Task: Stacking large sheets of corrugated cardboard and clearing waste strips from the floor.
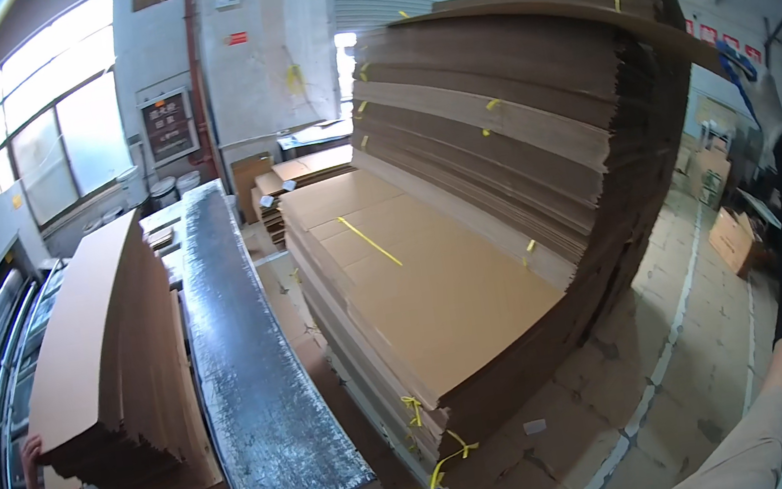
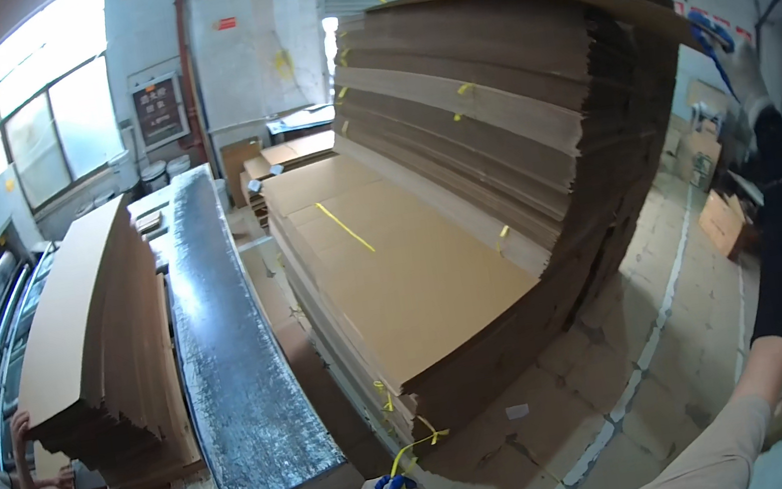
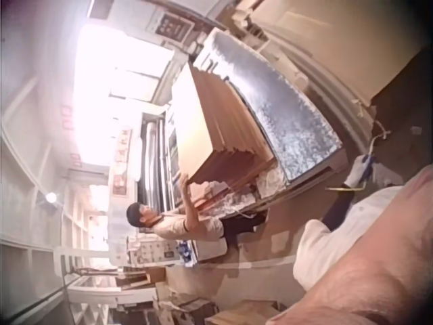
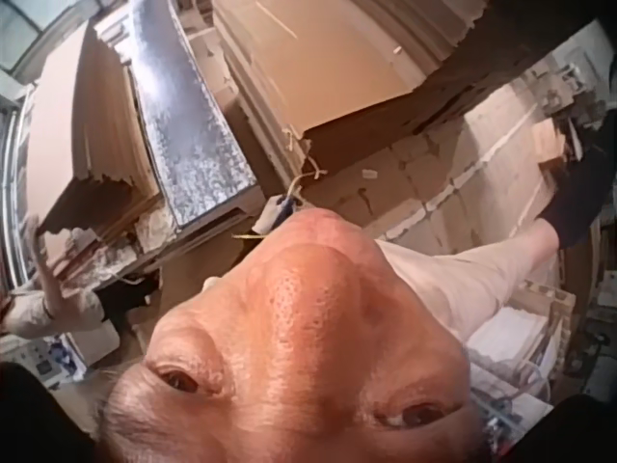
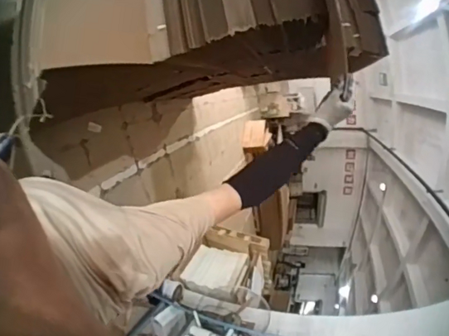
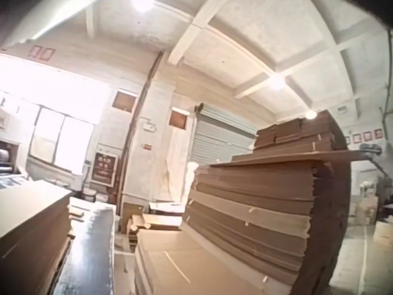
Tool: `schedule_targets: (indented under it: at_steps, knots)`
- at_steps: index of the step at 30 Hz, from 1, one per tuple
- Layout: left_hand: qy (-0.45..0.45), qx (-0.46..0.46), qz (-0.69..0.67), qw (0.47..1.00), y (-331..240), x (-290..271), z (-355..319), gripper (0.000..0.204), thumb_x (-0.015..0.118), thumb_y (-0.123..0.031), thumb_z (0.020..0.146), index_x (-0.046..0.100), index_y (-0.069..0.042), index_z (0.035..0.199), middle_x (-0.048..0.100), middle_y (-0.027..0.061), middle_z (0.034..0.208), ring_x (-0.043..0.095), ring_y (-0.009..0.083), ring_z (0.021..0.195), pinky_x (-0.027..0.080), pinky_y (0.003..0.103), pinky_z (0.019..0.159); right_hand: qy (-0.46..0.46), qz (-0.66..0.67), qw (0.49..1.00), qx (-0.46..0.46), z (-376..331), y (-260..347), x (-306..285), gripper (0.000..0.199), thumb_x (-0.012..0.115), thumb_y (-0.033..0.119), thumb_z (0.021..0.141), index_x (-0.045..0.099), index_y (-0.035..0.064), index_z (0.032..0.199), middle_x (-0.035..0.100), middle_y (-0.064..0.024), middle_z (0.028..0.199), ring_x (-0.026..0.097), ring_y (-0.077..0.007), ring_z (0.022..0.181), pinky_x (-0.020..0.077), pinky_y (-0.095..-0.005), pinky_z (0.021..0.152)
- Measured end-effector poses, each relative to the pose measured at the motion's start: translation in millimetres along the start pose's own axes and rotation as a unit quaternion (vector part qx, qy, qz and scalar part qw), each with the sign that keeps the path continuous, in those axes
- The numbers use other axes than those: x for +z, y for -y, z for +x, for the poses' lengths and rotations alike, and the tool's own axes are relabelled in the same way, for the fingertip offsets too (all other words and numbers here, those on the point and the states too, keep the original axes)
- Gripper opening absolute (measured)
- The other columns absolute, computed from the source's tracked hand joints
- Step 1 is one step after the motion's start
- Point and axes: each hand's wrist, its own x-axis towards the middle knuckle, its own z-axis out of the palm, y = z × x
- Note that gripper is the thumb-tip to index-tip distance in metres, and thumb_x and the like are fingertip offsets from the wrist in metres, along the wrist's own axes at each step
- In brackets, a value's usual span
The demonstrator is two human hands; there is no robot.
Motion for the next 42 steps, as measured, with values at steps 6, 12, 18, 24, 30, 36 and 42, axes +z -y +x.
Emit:
schedule_targets:
  at_steps: [6,12,18,24,30,36,42]
  knots:
    - [-0.027,-0.031,-0.017,0.999,-29,9,27,0.043,0.058,-0.045,0.098,0.073,-0.005,0.105,0.057,-0.0038,0.066,0.048,0.0065,0.058,0.039,0.025,0.053,0.04,-0.004,0.998,-0.048,15,56,21,0.046,0.063,0.038,0.094,0.064,-0.0053,0.111,0.069,-0.0262,0.097,0.068,-0.0372,0.095,0.0507,-0.0394,0.08]
    - [-0.042,-0.061,0.015,0.997,-57,58,74,0.042,0.059,-0.045,0.097,0.074,-0.006,0.104,0.057,-0.0037,0.067,0.049,0.0066,0.061,0.039,0.025,0.055,0.048,0.05,0.993,-0.098,32,55,85,0.039,0.063,0.03,0.095,0.064,0.0032,0.123,0.07,-0.0194,0.107,0.068,-0.0286,0.103,0.0502,-0.0343,0.086]
    - [0.009,-0.04,0.034,0.999,-85,110,117,0.039,0.056,-0.042,0.099,0.074,-0.007,0.104,0.057,-0.0052,0.069,0.049,0.006,0.064,0.038,0.024,0.057,0.007,0.145,0.974,-0.172,22,43,125,0.034,0.062,0.019,0.096,0.062,0.0045,0.127,0.069,-0.0112,0.118,0.068,-0.0199,0.105,0.051,-0.0293,0.089]
    - [0.14,0.003,-0.014,0.99,-130,122,150,0.038,0.055,-0.039,0.101,0.072,-0.007,0.109,0.055,-0.0064,0.068,0.046,0.0039,0.059,0.036,0.022,0.054,0.049,0.156,0.968,-0.191,-1,60,44,0.035,0.064,0.01,0.093,0.062,0.0031,0.128,0.069,-0.0094,0.119,0.067,-0.0164,0.103,0.0529,-0.028,0.086]
    - [0.162,0.049,-0.016,0.985,-168,107,140,0.042,0.052,-0.044,0.101,0.07,-0.006,0.107,0.051,-0.0053,0.062,0.046,0.004,0.051,0.037,0.021,0.05,0.037,0.002,0.954,-0.298,-77,102,17,0.048,0.071,0.002,0.078,0.062,0.0004,0.125,0.063,-0.0202,0.125,0.056,-0.0365,0.123,0.0431,-0.0404,0.105]
    - [0.135,0.055,-0.071,0.987,-170,78,108,0.043,0.053,-0.04,0.102,0.07,-0.002,0.108,0.054,-0.0028,0.064,0.048,0.0058,0.052,0.038,0.022,0.049,0.053,-0.033,0.954,-0.294,-182,177,-37,0.051,0.066,0.0,0.07,0.065,0.0008,0.121,0.063,-0.0195,0.124,0.057,-0.0394,0.12,0.0453,-0.046,0.102]
    - [0.031,0.198,-0.186,0.962,-200,62,112,0.042,0.043,-0.035,0.105,0.063,0.001,0.113,0.061,0.0037,0.069,0.056,0.0099,0.056,0.042,0.023,0.052,0.112,0.031,0.969,-0.217,-288,275,-64,0.032,0.066,0.002,0.077,0.073,0.0028,0.109,0.07,-0.0161,0.111,0.064,-0.0362,0.107,0.0533,-0.0431,0.092]
